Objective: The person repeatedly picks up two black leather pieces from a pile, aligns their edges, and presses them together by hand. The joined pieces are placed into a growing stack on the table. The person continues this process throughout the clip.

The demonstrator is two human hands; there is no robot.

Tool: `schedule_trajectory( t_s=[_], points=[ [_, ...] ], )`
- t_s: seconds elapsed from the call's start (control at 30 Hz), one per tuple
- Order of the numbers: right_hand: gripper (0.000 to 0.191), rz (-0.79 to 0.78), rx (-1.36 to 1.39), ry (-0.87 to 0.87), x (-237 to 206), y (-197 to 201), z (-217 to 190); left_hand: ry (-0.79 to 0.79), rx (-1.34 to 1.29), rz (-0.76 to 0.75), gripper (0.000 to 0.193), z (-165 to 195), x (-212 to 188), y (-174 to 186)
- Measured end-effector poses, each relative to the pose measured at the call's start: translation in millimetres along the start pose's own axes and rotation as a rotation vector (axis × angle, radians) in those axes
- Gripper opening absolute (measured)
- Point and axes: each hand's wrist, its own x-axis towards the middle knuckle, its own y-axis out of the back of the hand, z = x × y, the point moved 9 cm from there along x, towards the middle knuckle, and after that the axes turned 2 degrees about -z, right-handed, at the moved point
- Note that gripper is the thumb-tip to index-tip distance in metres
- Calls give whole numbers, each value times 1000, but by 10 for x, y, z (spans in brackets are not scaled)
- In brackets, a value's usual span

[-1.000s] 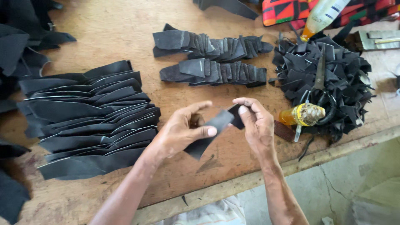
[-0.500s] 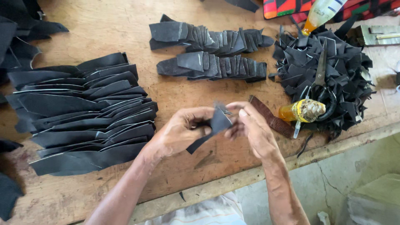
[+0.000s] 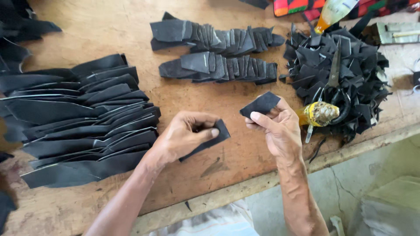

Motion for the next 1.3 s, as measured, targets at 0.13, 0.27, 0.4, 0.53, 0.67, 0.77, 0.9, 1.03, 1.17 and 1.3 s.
schedule_trajectory(
  t_s=[0.13,0.27,0.4,0.53,0.67,0.77,0.9,1.03,1.17,1.3],
  points=[
    [17,-151,232,9,-19,-132,74,54,-119,26,25,-58,13,24],
    [14,-429,562,-127,49,-408,140,40,-162,14,26,-22,-12,28],
    [23,-523,736,-208,-41,-515,110,45,-62,48,27,-6,-2,38],
    [30,-439,580,-188,-27,-504,143,25,-60,65,27,7,-2,46],
    [50,-384,412,-154,46,-469,172,65,-66,48,29,-30,-6,42],
    [43,-284,265,-173,87,-357,229,42,-108,14,33,-12,-12,26],
    [33,-173,-12,-113,100,-257,191,68,-258,-3,31,-42,-19,14],
    [32,-183,131,-178,52,-318,129,45,-223,1,29,2,-3,8],
    [29,-150,74,-154,53,-366,56,133,-198,16,28,-27,-20,6],
    [27,-114,-156,-71,57,-389,-3,188,-125,41,30,-53,-36,41]
  ],
)
